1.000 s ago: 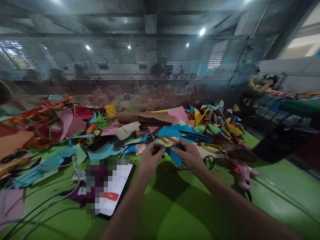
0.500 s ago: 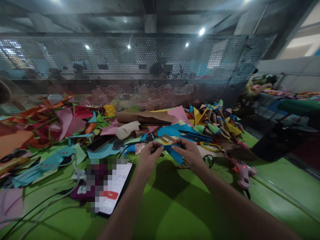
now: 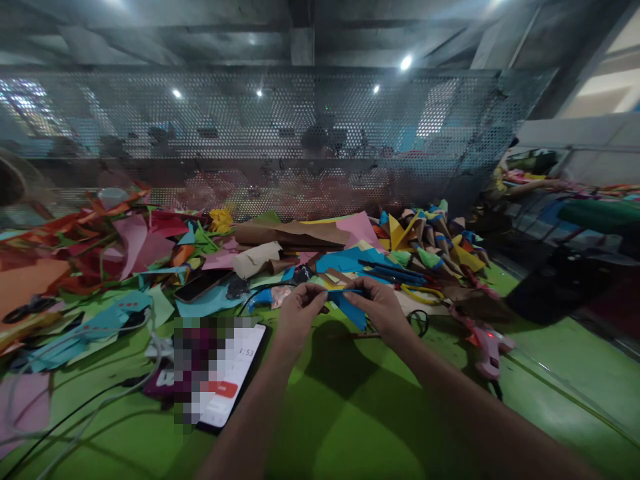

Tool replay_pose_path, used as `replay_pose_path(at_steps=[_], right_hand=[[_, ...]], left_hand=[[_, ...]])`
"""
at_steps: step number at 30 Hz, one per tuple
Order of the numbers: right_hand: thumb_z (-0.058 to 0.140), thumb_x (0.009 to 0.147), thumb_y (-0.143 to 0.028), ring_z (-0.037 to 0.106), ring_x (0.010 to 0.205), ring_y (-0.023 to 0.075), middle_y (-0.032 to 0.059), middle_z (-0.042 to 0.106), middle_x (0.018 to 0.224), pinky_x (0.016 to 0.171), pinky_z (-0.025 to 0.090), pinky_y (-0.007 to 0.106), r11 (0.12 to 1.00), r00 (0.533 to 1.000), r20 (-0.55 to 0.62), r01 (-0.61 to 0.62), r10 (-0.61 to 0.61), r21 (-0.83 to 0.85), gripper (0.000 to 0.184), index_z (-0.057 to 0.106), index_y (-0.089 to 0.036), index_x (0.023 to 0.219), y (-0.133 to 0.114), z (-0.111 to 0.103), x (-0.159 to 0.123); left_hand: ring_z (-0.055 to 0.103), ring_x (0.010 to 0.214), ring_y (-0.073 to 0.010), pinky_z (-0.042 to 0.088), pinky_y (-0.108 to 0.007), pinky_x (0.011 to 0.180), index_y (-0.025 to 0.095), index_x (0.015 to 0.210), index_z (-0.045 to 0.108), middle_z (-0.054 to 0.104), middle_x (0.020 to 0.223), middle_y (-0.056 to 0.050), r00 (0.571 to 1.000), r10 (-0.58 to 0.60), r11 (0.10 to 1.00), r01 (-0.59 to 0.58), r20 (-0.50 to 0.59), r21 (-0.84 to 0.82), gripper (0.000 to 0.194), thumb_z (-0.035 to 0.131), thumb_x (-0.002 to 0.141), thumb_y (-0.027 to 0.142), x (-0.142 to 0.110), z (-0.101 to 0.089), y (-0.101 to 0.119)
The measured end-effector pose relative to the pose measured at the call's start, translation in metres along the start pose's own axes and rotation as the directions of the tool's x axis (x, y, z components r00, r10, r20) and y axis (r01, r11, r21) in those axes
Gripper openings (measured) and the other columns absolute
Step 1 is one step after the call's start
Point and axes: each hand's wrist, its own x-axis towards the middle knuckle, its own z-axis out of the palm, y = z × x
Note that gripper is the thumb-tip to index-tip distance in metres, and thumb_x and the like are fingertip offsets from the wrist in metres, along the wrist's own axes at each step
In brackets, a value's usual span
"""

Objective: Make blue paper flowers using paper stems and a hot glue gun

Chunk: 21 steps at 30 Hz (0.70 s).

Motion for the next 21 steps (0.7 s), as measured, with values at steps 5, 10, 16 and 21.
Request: replay_pose_path(at_steps=[5,10,16,21], right_hand=[[0.074,0.070,-0.038,0.056,0.071,0.0174,0.0009,0.064,0.077,0.068,0.044,0.030,1.000,1.000,0.006,-0.001,0.001,-0.008,0.023,0.066,-0.020,0.082,0.0005,0.0019,-0.0007],[0.075,0.069,-0.038,0.057,0.073,0.0172,0.0019,0.066,0.081,0.069,0.045,0.030,1.000,0.999,0.045,-0.003,0.002,0.011,0.027,0.068,-0.020,0.088,0.0005,0.0037,-0.0004],[0.076,0.068,-0.037,0.054,0.068,0.0157,0.0001,0.063,0.074,0.065,0.044,0.029,1.000,1.000,0.014,-0.006,0.006,0.014,0.024,0.065,-0.020,0.081,0.0015,0.0033,0.0001],[0.077,0.068,-0.041,0.056,0.071,0.0170,0.0009,0.064,0.078,0.067,0.045,0.030,1.000,0.999,0.030,-0.012,0.012,0.018,0.027,0.066,-0.020,0.083,0.0029,0.0037,-0.0001]], left_hand=[[0.062,0.066,-0.0119,0.051,-0.024,0.063,0.015,0.092,0.071,0.070,0.076,-0.001,0.997,-0.046,0.999,0.046,0.066,0.004,0.034,0.079,0.065,0.033,-0.0016,0.0031,-0.0014],[0.059,0.062,-0.0111,0.049,-0.024,0.062,0.015,0.080,0.069,0.066,0.067,0.001,0.999,-0.036,0.998,0.034,0.037,0.057,0.023,0.077,0.066,0.031,-0.0012,0.0013,-0.0058],[0.059,0.065,-0.0120,0.049,-0.024,0.063,0.016,0.083,0.069,0.066,0.068,0.001,0.999,-0.021,0.998,0.018,0.037,0.067,0.024,0.077,0.067,0.031,-0.0007,-0.0006,-0.0063],[0.059,0.067,-0.0116,0.048,-0.023,0.065,0.015,0.082,0.068,0.066,0.070,0.001,0.999,-0.010,0.996,0.007,0.035,0.090,0.021,0.075,0.069,0.030,-0.0012,-0.0002,-0.0053]])
